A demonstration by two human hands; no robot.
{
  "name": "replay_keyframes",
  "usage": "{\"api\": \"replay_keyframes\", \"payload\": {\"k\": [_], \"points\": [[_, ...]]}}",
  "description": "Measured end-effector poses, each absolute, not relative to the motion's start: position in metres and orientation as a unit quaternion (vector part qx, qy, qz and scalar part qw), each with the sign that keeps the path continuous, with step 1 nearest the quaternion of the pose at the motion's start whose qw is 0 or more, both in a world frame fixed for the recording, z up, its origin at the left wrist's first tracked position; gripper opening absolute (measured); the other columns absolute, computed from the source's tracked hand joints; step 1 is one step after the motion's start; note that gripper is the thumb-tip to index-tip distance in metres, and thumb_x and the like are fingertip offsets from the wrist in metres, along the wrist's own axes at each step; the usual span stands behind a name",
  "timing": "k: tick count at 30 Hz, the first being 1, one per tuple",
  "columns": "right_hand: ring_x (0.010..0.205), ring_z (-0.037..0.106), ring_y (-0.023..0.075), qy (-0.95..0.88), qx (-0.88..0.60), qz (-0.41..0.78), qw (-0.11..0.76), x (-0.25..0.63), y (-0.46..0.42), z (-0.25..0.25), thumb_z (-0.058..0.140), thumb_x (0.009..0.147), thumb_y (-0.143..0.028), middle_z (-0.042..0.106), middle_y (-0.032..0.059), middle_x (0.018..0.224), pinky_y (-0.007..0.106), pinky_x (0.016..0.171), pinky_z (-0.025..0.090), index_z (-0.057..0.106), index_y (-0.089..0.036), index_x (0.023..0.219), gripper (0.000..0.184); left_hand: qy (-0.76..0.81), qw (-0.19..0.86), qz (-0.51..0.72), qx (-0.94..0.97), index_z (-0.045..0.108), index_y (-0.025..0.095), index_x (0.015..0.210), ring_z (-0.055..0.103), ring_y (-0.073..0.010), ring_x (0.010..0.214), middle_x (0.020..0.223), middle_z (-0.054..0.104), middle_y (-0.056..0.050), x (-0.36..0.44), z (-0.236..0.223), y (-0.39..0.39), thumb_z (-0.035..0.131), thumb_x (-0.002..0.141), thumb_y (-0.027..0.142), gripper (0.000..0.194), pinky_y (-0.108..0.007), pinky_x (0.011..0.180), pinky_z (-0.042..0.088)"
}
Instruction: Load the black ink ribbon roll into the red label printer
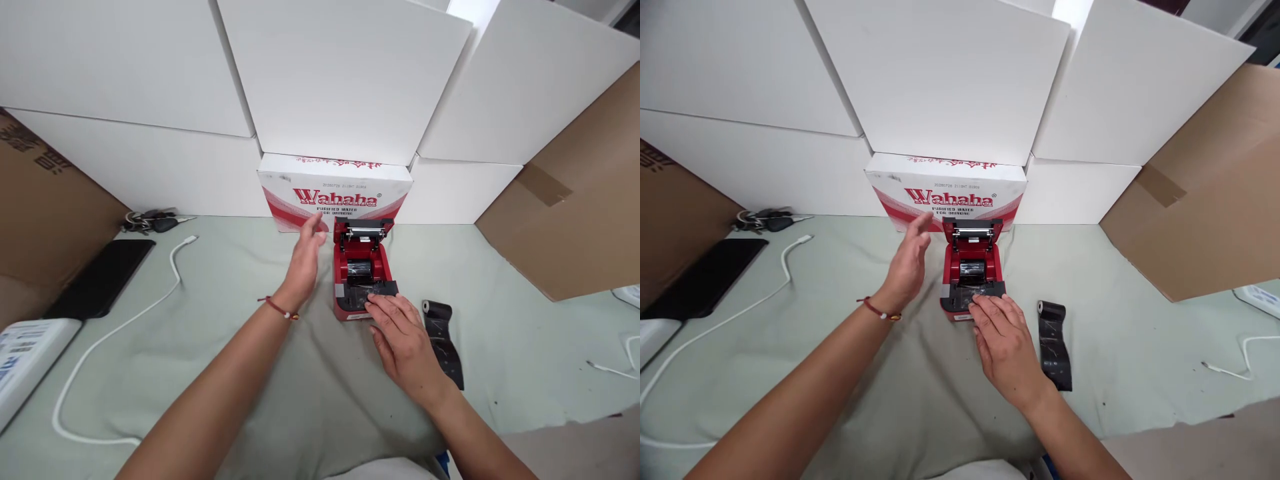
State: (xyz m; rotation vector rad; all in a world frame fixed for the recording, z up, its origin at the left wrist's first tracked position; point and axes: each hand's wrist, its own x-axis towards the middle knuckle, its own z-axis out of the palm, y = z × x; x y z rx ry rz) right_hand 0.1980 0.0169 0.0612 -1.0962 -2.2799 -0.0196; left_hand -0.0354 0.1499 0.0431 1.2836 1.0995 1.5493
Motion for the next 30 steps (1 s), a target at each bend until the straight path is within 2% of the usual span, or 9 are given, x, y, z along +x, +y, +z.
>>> {"api": "replay_keyframes", "payload": {"k": [4,7,10,15,19,26,28,30], "points": [[0.135,0.067,0.0262,-0.855,-0.416,0.011,0.309,0.197,0.016,0.058,0.054,0.105,-0.007,0.073,0.0109,0.149,0.055,0.122,0.052,0.06,-0.02,0.154,0.051,0.414,0.436,0.589,0.54,0.07,0.026,0.143,0.053,-0.0301,0.158,0.161,0.066,-0.009,-0.035,0.07,0.16,0.045,0.109,0.063,0.056,-0.051,0.135,0.039],[0.136,0.066,0.0254,-0.856,-0.415,0.015,0.308,0.197,0.015,0.057,0.053,0.106,-0.007,0.073,0.0101,0.15,0.054,0.124,0.051,0.06,-0.02,0.154,0.051,0.417,0.435,0.576,0.553,0.074,0.026,0.138,0.064,-0.0294,0.148,0.151,0.073,-0.008,-0.035,0.072,0.148,0.044,0.11,0.064,0.056,-0.051,0.128,0.048],[0.137,0.066,0.0248,-0.856,-0.412,0.017,0.31,0.198,0.015,0.057,0.053,0.104,-0.006,0.073,0.0092,0.151,0.052,0.125,0.05,0.061,-0.02,0.152,0.05,0.411,0.396,0.578,0.584,0.08,0.025,0.128,0.068,-0.0283,0.141,0.141,0.079,-0.009,-0.038,0.059,0.124,0.042,0.113,0.061,0.054,-0.049,0.129,0.046],[0.136,0.065,0.0242,-0.855,-0.413,0.018,0.314,0.2,0.016,0.056,0.054,0.104,-0.005,0.074,0.0091,0.149,0.049,0.126,0.047,0.063,-0.018,0.15,0.048,0.406,0.349,0.566,0.627,0.072,0.025,0.142,0.076,-0.026,0.13,0.121,0.087,-0.007,-0.04,0.032,0.093,0.04,0.116,0.051,0.048,-0.05,0.127,0.044],[0.136,0.064,0.0246,-0.851,-0.405,0.025,0.335,0.202,0.016,0.052,0.056,0.105,-0.007,0.075,0.0108,0.147,0.048,0.126,0.045,0.064,-0.017,0.149,0.046,0.415,0.293,0.57,0.646,0.076,0.024,0.132,0.079,-0.025,0.124,0.119,0.088,-0.006,-0.037,0.023,0.088,0.044,0.116,0.045,0.042,-0.05,0.128,0.041],[0.134,0.065,0.0254,-0.845,-0.41,0.018,0.344,0.203,0.017,0.046,0.059,0.104,-0.005,0.076,0.0117,0.144,0.05,0.125,0.046,0.063,-0.02,0.148,0.047,0.368,0.302,0.54,0.695,0.069,0.027,0.139,0.08,-0.0276,0.12,0.124,0.086,-0.008,-0.045,0.026,0.093,0.069,0.105,0.041,0.037,-0.053,0.131,0.034],[0.135,0.064,0.0261,-0.847,-0.407,0.016,0.341,0.204,0.017,0.046,0.059,0.104,-0.005,0.075,0.0133,0.144,0.051,0.125,0.046,0.063,-0.018,0.148,0.046,0.349,0.34,0.542,0.684,0.065,0.029,0.145,0.076,-0.0283,0.129,0.13,0.084,-0.008,-0.047,0.022,0.094,0.075,0.101,0.039,0.047,-0.055,0.135,0.029],[0.136,0.064,0.0266,-0.848,-0.408,0.014,0.338,0.204,0.016,0.046,0.059,0.104,-0.005,0.074,0.0142,0.145,0.052,0.124,0.046,0.062,-0.018,0.148,0.046,0.328,0.39,0.551,0.66,0.057,0.032,0.155,0.06,-0.0306,0.153,0.148,0.075,-0.009,-0.046,0.016,0.095,0.078,0.098,0.043,0.061,-0.056,0.14,0.022]]}}
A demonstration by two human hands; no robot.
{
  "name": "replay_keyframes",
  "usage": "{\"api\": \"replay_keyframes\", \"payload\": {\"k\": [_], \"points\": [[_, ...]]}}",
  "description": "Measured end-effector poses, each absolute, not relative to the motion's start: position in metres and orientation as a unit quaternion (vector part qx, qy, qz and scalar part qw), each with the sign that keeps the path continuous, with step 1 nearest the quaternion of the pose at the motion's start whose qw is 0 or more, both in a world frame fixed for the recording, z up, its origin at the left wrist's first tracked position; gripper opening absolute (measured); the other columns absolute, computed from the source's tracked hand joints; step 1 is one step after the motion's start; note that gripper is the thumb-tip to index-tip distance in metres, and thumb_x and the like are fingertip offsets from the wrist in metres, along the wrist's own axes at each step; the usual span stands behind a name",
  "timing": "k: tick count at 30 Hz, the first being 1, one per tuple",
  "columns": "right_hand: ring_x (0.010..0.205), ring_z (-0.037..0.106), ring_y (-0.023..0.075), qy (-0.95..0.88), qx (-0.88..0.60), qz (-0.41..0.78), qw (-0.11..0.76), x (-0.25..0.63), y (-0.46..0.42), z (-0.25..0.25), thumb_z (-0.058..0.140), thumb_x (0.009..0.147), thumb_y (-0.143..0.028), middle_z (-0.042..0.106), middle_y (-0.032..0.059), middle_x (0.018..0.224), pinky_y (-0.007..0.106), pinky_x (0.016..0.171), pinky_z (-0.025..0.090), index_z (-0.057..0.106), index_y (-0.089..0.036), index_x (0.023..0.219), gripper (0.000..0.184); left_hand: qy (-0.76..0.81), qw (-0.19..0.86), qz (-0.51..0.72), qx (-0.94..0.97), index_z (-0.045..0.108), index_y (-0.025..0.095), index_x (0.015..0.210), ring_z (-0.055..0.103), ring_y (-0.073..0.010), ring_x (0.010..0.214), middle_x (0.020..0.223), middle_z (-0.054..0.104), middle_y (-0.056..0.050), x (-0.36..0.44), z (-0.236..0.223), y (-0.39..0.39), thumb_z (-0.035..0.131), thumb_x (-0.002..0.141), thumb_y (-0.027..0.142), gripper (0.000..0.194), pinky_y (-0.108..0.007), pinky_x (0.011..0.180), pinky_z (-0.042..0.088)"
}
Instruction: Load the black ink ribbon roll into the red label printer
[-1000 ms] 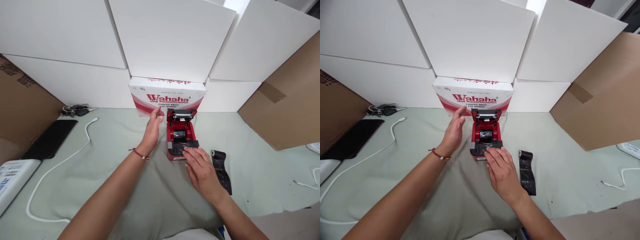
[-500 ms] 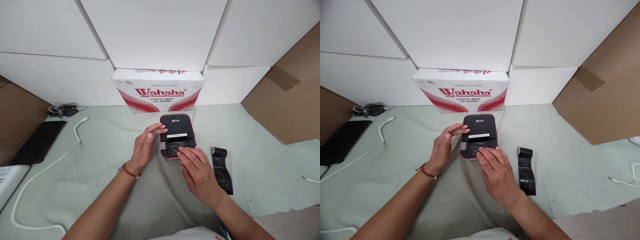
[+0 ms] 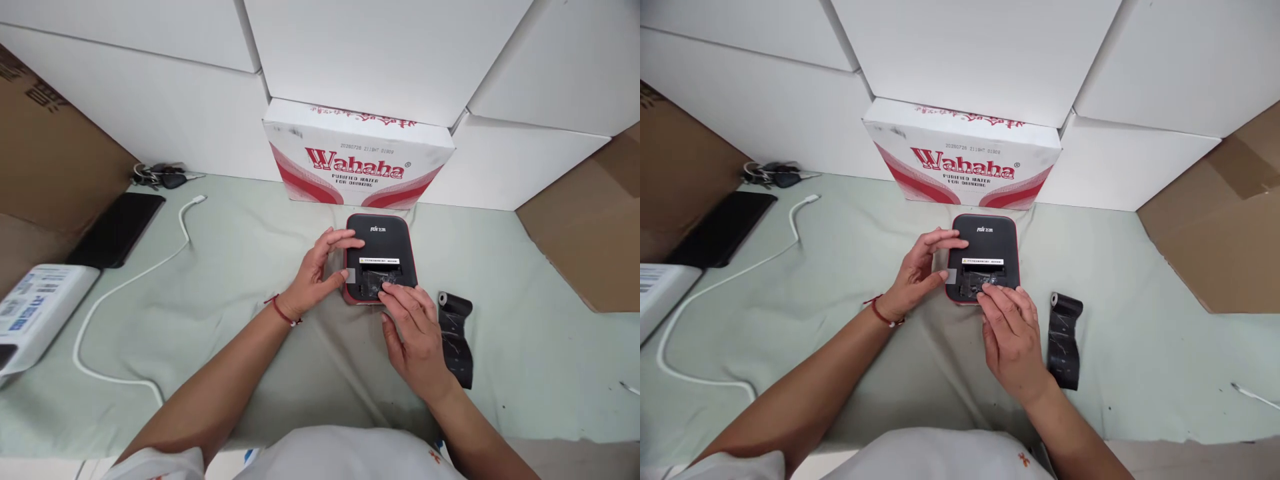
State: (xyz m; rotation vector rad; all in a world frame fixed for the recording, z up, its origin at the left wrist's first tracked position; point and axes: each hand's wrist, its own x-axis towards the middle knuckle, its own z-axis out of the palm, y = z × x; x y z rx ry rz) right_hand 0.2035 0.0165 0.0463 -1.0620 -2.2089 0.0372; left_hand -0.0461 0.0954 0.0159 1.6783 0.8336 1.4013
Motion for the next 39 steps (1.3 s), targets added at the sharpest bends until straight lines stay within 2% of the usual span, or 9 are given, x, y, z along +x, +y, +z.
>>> {"api": "replay_keyframes", "payload": {"k": [4,9,14,19,22,27,29,34,39], "points": [[0.132,0.067,0.0269,-0.845,-0.412,0.007,0.34,0.202,0.017,0.048,0.06,0.104,-0.005,0.075,0.0144,0.141,0.053,0.122,0.047,0.062,-0.02,0.147,0.045,0.316,0.476,0.567,0.593,0.038,0.04,0.17,0.004,-0.0342,0.178,0.187,0.025,-0.004,-0.044,0.003,0.1,0.089,0.086,0.053,0.099,-0.058,0.144,0.003],[0.129,0.068,0.0271,-0.845,-0.408,0.002,0.344,0.201,0.019,0.049,0.061,0.103,-0.004,0.076,0.0152,0.137,0.052,0.12,0.048,0.064,-0.019,0.143,0.043,0.29,0.554,0.54,0.564,0.02,0.047,0.175,-0.012,-0.0333,0.177,0.191,0.005,0.003,-0.04,-0.006,0.106,0.09,0.082,0.054,0.117,-0.058,0.143,-0.008],[0.127,0.069,0.027,-0.84,-0.413,0.009,0.353,0.201,0.019,0.048,0.061,0.102,-0.002,0.077,0.0133,0.136,0.052,0.119,0.048,0.066,-0.021,0.143,0.046,0.292,0.578,0.545,0.533,0.011,0.05,0.176,-0.004,-0.0317,0.178,0.191,-0.001,0.006,-0.03,-0.01,0.102,0.086,0.084,0.052,0.119,-0.056,0.144,0.004],[0.125,0.07,0.0273,-0.841,-0.417,0.018,0.343,0.201,0.018,0.052,0.061,0.1,-0.002,0.078,0.0113,0.137,0.052,0.117,0.051,0.065,-0.025,0.148,0.054,0.307,0.581,0.551,0.515,0.011,0.047,0.177,0.011,-0.0333,0.177,0.191,0.008,0.005,-0.024,-0.008,0.098,0.082,0.085,0.052,0.116,-0.054,0.143,0.019],[0.123,0.071,0.0289,-0.849,-0.41,0.054,0.329,0.207,0.024,0.068,0.064,0.103,-0.012,0.078,0.0111,0.138,0.052,0.111,0.055,0.068,-0.026,0.144,0.043,0.316,0.588,0.544,0.508,0.012,0.044,0.177,0.015,-0.0346,0.176,0.19,0.013,0.002,-0.025,-0.008,0.1,0.081,0.086,0.051,0.115,-0.055,0.141,0.026],[0.092,0.077,0.0204,-0.825,-0.439,0.169,0.314,0.213,0.067,0.112,0.059,0.11,-0.028,0.085,0.0054,0.109,0.035,0.086,0.062,0.074,-0.023,0.13,0.025,0.308,0.622,0.533,0.483,0.022,0.038,0.176,0.024,-0.0363,0.173,0.188,0.024,-0.002,-0.024,-0.009,0.102,0.079,0.084,0.043,0.108,-0.057,0.14,0.03],[0.089,0.078,0.0198,-0.829,-0.48,0.15,0.244,0.203,0.094,0.124,0.059,0.111,-0.03,0.085,0.0055,0.111,0.033,0.083,0.061,0.075,-0.022,0.128,0.025,0.309,0.629,0.529,0.479,0.024,0.036,0.175,0.029,-0.0377,0.17,0.185,0.031,-0.004,-0.024,-0.008,0.102,0.076,0.083,0.039,0.106,-0.059,0.138,0.033],[0.108,0.078,0.031,-0.853,-0.511,0.043,-0.091,0.158,0.149,0.128,0.065,0.101,-0.021,0.082,0.0124,0.127,0.038,0.085,0.059,0.077,-0.021,0.13,0.031,0.319,0.623,0.526,0.483,0.026,0.031,0.174,0.038,-0.0396,0.164,0.18,0.038,-0.008,-0.025,-0.007,0.105,0.075,0.081,0.035,0.105,-0.06,0.135,0.038],[0.101,0.079,0.0342,-0.841,-0.521,0.033,-0.144,0.136,0.167,0.12,0.077,0.089,-0.017,0.085,0.016,0.109,0.039,0.081,0.058,0.083,-0.019,0.11,0.022,0.33,0.621,0.518,0.487,0.027,0.028,0.173,0.034,-0.0402,0.166,0.177,0.041,-0.011,-0.026,-0.008,0.107,0.076,0.077,0.034,0.107,-0.06,0.136,0.034]]}}
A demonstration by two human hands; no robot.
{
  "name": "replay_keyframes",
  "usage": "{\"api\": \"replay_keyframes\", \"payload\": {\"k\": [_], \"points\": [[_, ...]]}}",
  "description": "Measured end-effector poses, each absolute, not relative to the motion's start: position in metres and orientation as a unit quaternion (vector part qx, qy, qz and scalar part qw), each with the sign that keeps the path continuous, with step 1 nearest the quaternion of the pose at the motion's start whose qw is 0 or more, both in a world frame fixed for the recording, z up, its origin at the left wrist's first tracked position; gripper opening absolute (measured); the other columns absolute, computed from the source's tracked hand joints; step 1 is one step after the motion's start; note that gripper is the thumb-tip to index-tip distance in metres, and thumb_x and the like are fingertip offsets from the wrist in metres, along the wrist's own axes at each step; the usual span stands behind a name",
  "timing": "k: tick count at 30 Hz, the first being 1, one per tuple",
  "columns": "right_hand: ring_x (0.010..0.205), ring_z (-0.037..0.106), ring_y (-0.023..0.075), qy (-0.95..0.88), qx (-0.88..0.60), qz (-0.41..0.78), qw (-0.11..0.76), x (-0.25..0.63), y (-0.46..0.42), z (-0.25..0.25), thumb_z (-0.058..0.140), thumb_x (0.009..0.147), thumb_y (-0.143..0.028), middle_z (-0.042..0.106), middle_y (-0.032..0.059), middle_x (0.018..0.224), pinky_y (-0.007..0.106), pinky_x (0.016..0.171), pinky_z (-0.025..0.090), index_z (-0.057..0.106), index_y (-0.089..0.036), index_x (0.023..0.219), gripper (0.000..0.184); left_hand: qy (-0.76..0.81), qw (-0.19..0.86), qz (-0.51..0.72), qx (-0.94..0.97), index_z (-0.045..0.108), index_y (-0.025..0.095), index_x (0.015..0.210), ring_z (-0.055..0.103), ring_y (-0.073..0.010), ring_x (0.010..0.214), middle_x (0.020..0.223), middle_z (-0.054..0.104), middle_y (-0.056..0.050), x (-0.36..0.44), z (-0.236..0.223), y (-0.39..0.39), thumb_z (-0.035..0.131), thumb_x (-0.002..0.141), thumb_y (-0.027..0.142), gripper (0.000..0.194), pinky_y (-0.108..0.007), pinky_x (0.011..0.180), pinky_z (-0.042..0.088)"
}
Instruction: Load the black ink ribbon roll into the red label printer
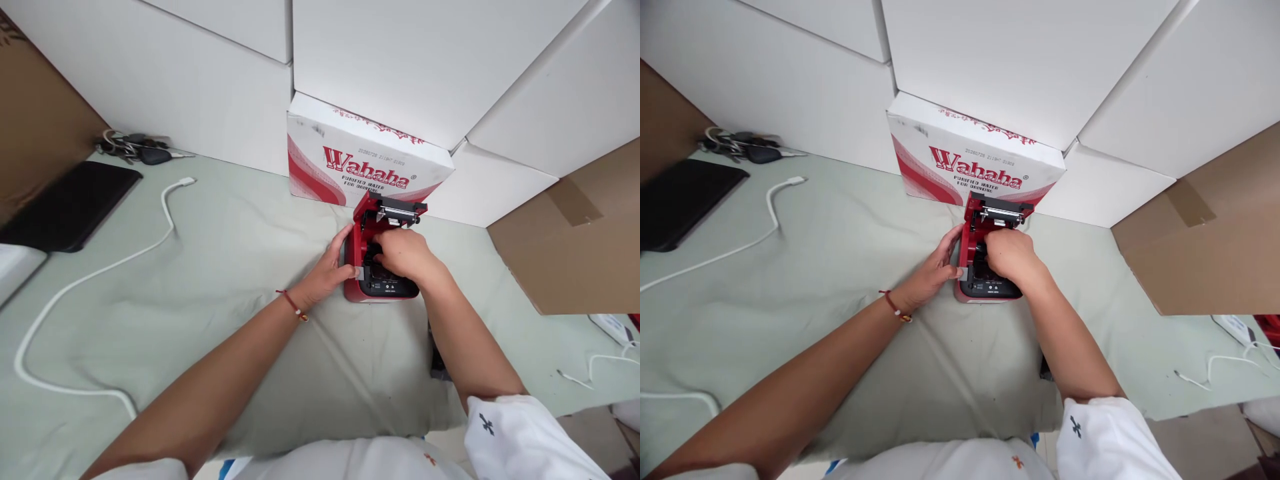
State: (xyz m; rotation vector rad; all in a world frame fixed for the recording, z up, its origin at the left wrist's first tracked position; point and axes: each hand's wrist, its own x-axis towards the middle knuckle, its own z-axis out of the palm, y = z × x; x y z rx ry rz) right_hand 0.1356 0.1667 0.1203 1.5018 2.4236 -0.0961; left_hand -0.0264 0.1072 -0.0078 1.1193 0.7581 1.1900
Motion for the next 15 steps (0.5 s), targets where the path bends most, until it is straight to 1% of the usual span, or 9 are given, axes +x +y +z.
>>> {"api": "replay_keyframes", "payload": {"k": [1,3,4,6,7,8,10,12,15], "points": [[0.101,0.079,0.0344,0.839,0.524,-0.036,0.142,0.137,0.166,0.122,0.077,0.089,-0.018,0.085,0.0164,0.11,0.04,0.081,0.059,0.083,-0.019,0.111,0.022,0.33,0.622,0.518,0.486,0.027,0.028,0.172,0.033,-0.0401,0.167,0.178,0.04,-0.011,-0.027,-0.008,0.108,0.076,0.077,0.034,0.107,-0.06,0.137,0.033],[0.105,0.079,0.0327,0.842,0.522,-0.046,0.13,0.148,0.158,0.13,0.075,0.092,-0.02,0.084,0.0146,0.118,0.04,0.085,0.06,0.082,-0.02,0.119,0.028,0.326,0.624,0.523,0.481,0.028,0.028,0.172,0.031,-0.0402,0.168,0.18,0.037,-0.011,-0.027,-0.007,0.108,0.077,0.077,0.035,0.108,-0.059,0.137,0.031],[0.106,0.078,0.0307,0.846,0.519,-0.065,0.105,0.158,0.151,0.137,0.073,0.094,-0.021,0.083,0.0125,0.122,0.039,0.088,0.06,0.08,-0.021,0.124,0.031,0.324,0.625,0.524,0.48,0.028,0.028,0.172,0.031,-0.0403,0.168,0.181,0.035,-0.01,-0.027,-0.007,0.108,0.078,0.077,0.035,0.107,-0.059,0.138,0.031],[0.105,0.077,0.0259,0.846,0.514,-0.14,0.016,0.188,0.132,0.155,0.07,0.098,-0.027,0.083,0.0073,0.123,0.036,0.09,0.061,0.078,-0.025,0.131,0.034,0.323,0.625,0.524,0.48,0.03,0.03,0.171,0.031,-0.0404,0.168,0.184,0.031,-0.009,-0.027,-0.005,0.108,0.078,0.077,0.035,0.106,-0.06,0.138,0.03],[0.099,0.077,0.0246,0.83,0.519,-0.197,-0.057,0.207,0.121,0.165,0.069,0.101,-0.035,0.083,0.0052,0.117,0.035,0.086,0.062,0.077,-0.027,0.134,0.035,0.326,0.624,0.522,0.481,0.031,0.03,0.171,0.031,-0.0405,0.168,0.184,0.03,-0.009,-0.027,-0.004,0.107,0.078,0.077,0.034,0.105,-0.06,0.138,0.03],[0.093,0.076,0.0242,0.805,0.531,-0.247,-0.101,0.227,0.11,0.172,0.069,0.102,-0.047,0.083,0.0047,0.11,0.034,0.08,0.062,0.076,-0.028,0.136,0.04,0.329,0.624,0.52,0.482,0.031,0.03,0.171,0.031,-0.0405,0.168,0.184,0.031,-0.009,-0.027,-0.003,0.107,0.077,0.078,0.033,0.104,-0.061,0.138,0.03],[0.082,0.073,0.0223,0.757,0.556,-0.305,-0.159,0.266,0.091,0.18,0.07,0.1,-0.061,0.081,0.0061,0.102,0.032,0.071,0.06,0.079,-0.026,0.13,0.047,0.331,0.625,0.519,0.48,0.031,0.029,0.171,0.031,-0.0405,0.169,0.183,0.032,-0.009,-0.028,-0.002,0.107,0.076,0.077,0.032,0.104,-0.061,0.139,0.029],[0.085,0.074,0.0235,0.72,0.571,-0.357,-0.164,0.294,0.077,0.174,0.073,0.096,-0.069,0.082,0.0079,0.101,0.033,0.074,0.062,0.081,-0.024,0.123,0.054,0.329,0.628,0.519,0.477,0.031,0.029,0.171,0.03,-0.0402,0.169,0.183,0.032,-0.009,-0.028,-0.003,0.108,0.076,0.077,0.032,0.104,-0.061,0.139,0.029],[0.095,0.077,0.0268,0.701,0.563,-0.425,-0.101,0.305,0.069,0.142,0.074,0.094,-0.068,0.083,0.0091,0.107,0.037,0.084,0.065,0.082,-0.022,0.115,0.052,0.323,0.628,0.524,0.477,0.032,0.029,0.171,0.027,-0.0393,0.171,0.184,0.032,-0.008,-0.028,-0.006,0.109,0.077,0.077,0.033,0.104,-0.059,0.14,0.027]]}}
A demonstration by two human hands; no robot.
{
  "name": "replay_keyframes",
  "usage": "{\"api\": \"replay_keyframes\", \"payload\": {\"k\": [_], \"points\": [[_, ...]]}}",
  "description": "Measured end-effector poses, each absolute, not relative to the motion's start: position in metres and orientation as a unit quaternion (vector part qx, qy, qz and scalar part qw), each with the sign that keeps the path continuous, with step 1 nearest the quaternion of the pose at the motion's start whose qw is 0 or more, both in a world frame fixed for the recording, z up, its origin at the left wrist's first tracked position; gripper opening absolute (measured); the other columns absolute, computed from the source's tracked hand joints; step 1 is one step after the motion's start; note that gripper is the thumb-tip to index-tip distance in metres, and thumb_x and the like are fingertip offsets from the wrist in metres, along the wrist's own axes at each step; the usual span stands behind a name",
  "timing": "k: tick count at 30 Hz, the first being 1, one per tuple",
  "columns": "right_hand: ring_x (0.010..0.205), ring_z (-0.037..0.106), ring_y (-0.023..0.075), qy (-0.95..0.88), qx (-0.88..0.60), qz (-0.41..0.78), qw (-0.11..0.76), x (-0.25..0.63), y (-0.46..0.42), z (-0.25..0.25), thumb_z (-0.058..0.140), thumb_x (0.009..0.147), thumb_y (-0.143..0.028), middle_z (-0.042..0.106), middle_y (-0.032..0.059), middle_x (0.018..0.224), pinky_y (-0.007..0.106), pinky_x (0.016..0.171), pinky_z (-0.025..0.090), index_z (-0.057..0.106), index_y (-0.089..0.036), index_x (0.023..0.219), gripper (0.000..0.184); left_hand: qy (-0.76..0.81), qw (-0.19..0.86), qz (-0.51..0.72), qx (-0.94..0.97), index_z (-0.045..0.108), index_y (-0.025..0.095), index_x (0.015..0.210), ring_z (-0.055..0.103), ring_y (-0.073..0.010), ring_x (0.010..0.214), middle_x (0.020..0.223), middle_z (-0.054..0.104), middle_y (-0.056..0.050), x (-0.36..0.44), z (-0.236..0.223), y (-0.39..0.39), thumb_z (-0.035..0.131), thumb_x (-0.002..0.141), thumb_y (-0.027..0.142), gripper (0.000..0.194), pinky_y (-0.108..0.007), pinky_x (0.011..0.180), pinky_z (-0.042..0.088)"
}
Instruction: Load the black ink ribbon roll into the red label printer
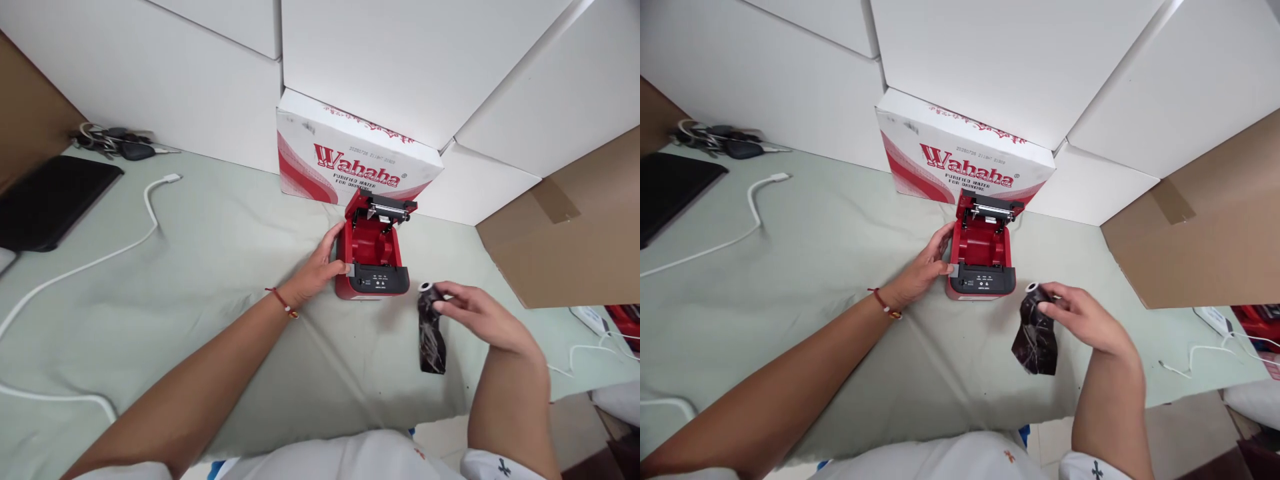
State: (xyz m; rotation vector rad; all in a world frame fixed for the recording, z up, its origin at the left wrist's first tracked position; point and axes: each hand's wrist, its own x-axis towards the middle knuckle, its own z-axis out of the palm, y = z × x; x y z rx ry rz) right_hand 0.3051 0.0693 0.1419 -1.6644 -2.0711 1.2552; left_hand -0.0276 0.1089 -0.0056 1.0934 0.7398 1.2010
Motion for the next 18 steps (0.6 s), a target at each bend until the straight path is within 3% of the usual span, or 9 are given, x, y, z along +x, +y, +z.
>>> {"api": "replay_keyframes", "payload": {"k": [4,7,11,18], "points": [[0.09,0.077,0.0254,-0.713,-0.567,0.404,0.081,0.293,0.07,0.093,0.069,0.098,-0.054,0.085,0.0071,0.107,0.041,0.084,0.066,0.08,-0.022,0.122,0.042,0.318,0.612,0.533,0.491,0.033,0.029,0.171,0.024,-0.0372,0.173,0.184,0.032,-0.008,-0.028,-0.01,0.111,0.075,0.078,0.033,0.102,-0.059,0.142,0.022],[0.078,0.074,0.0211,-0.718,-0.618,0.298,0.119,0.299,0.07,0.076,0.063,0.1,-0.047,0.085,0.0093,0.114,0.039,0.08,0.064,0.078,-0.02,0.129,0.042,0.311,0.611,0.532,0.496,0.033,0.031,0.171,0.026,-0.0374,0.172,0.183,0.034,-0.008,-0.028,-0.013,0.112,0.076,0.08,0.036,0.101,-0.059,0.142,0.023],[0.068,0.07,0.0203,-0.715,-0.673,0.165,0.092,0.329,0.071,0.071,0.059,0.098,-0.038,0.083,0.0093,0.103,0.038,0.076,0.06,0.079,-0.02,0.129,0.041,0.317,0.613,0.528,0.496,0.035,0.033,0.17,0.023,-0.037,0.173,0.184,0.032,-0.006,-0.03,-0.016,0.113,0.079,0.078,0.039,0.102,-0.059,0.142,0.021],[0.095,0.078,0.0242,-0.737,-0.653,0.165,0.055,0.34,0.068,0.06,0.063,0.087,-0.021,0.082,0.0098,0.119,0.039,0.089,0.06,0.082,-0.022,0.121,0.039,0.289,0.618,0.536,0.497,0.036,0.034,0.171,0.034,-0.0362,0.169,0.179,0.043,-0.006,-0.029,-0.019,0.115,0.08,0.08,0.039,0.101,-0.056,0.14,0.03]]}}
